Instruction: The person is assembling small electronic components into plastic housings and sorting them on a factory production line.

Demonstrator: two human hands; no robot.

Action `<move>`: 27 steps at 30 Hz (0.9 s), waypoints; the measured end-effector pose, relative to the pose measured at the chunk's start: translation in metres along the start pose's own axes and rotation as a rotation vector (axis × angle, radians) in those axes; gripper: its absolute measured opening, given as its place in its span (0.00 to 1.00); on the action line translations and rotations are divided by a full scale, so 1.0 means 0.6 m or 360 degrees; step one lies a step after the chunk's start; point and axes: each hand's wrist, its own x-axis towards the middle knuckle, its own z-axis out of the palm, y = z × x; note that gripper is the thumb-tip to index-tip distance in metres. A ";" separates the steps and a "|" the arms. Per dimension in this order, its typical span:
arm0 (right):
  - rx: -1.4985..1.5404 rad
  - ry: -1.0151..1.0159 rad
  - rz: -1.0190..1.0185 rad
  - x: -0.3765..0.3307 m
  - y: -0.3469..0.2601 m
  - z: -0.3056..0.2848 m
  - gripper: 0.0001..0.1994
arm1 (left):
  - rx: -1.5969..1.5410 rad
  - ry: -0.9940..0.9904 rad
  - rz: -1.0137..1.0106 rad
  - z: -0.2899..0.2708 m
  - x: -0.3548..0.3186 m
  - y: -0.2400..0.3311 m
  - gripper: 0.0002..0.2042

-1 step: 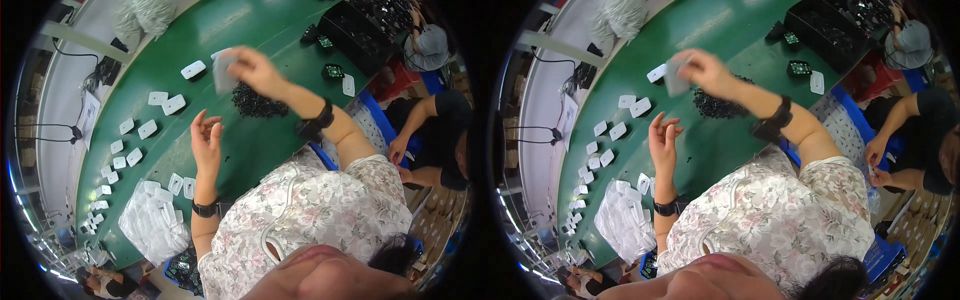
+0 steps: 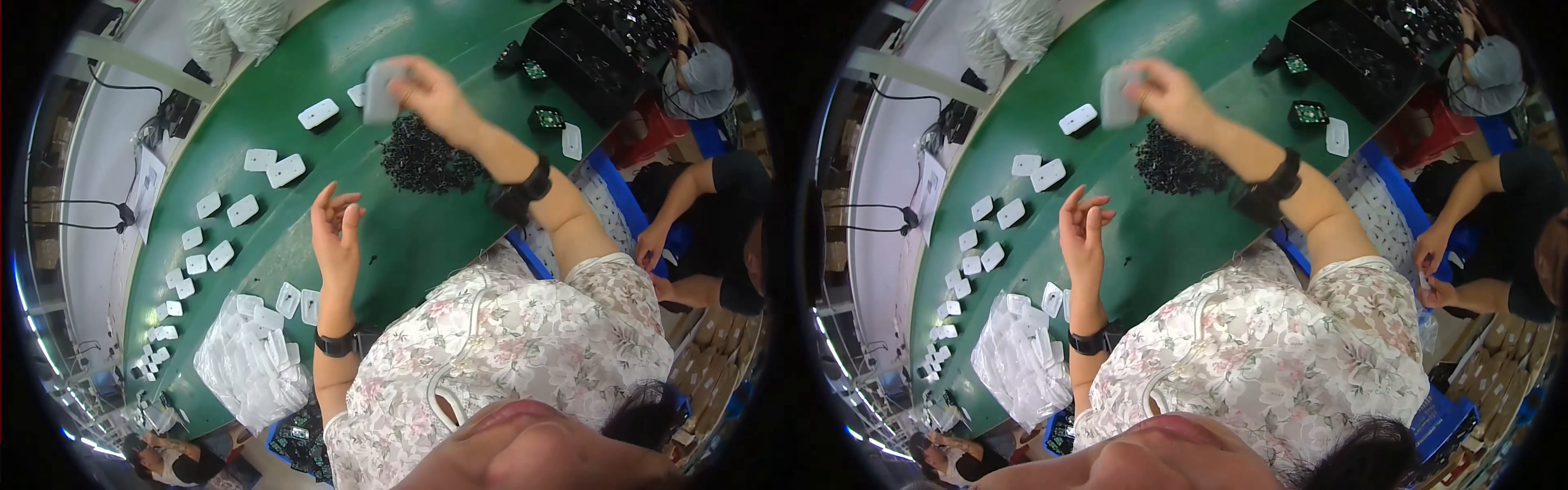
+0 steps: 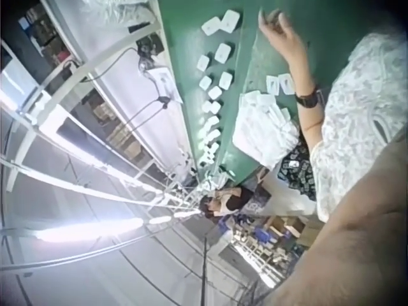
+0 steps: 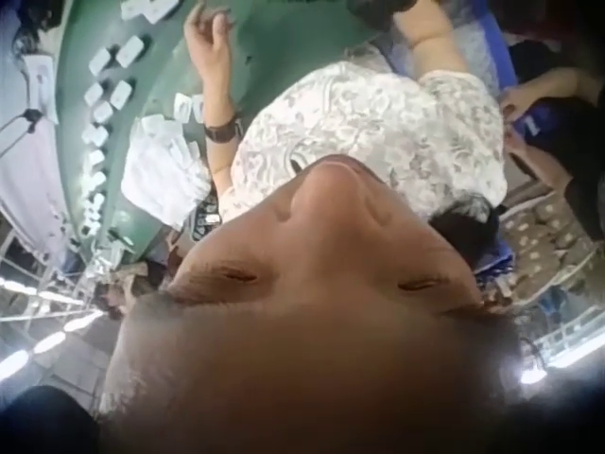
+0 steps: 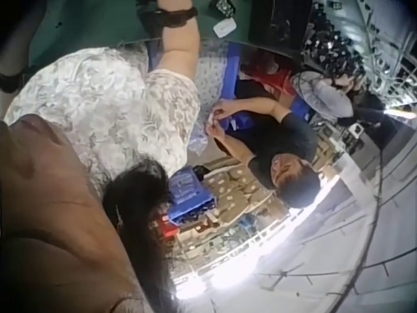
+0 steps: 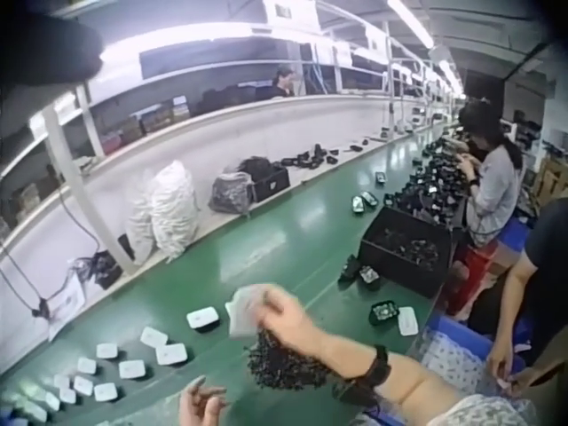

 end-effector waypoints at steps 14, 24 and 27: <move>-0.1670 -0.1049 0.0406 0.233 -0.005 -0.232 0.13 | -0.0064 0.0057 -0.0194 -0.048 -0.062 -0.001 0.12; -0.1547 -0.0717 0.0411 0.225 -0.025 -0.274 0.19 | 0.0319 0.0292 -0.0051 -0.081 -0.114 0.003 0.11; -0.2309 -0.0470 0.0027 0.209 -0.092 -0.329 0.18 | 0.0420 0.0377 -0.0094 -0.114 -0.149 -0.001 0.11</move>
